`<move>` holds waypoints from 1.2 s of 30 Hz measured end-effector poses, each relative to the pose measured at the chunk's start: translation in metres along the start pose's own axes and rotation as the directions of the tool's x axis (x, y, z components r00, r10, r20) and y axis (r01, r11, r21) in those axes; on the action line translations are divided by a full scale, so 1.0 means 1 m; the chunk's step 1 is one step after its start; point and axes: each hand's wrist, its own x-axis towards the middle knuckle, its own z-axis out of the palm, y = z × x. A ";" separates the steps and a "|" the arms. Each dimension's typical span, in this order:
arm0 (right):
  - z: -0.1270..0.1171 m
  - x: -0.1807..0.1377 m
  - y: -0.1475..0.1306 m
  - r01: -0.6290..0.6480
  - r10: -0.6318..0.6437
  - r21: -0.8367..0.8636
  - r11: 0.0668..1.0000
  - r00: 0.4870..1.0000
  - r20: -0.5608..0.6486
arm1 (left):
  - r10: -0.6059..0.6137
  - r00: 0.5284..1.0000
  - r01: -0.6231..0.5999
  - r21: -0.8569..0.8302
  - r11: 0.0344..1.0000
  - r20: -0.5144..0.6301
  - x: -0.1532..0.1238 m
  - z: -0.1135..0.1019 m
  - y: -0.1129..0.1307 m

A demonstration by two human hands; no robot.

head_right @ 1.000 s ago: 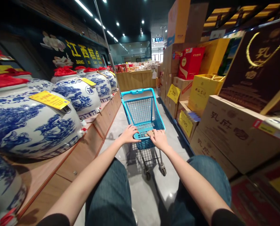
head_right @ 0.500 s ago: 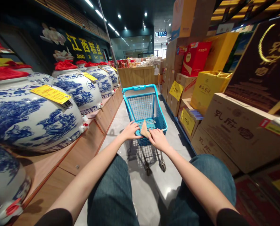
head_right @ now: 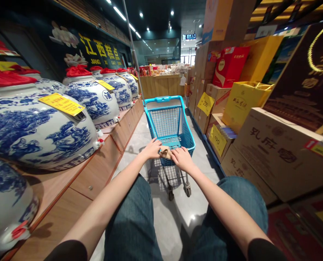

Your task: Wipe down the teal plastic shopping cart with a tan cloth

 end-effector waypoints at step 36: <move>0.005 -0.012 -0.010 0.096 -0.093 -0.117 0.988 0.995 0.037 | 0.055 0.998 -0.056 0.094 0.994 0.019 0.010 0.010 -0.003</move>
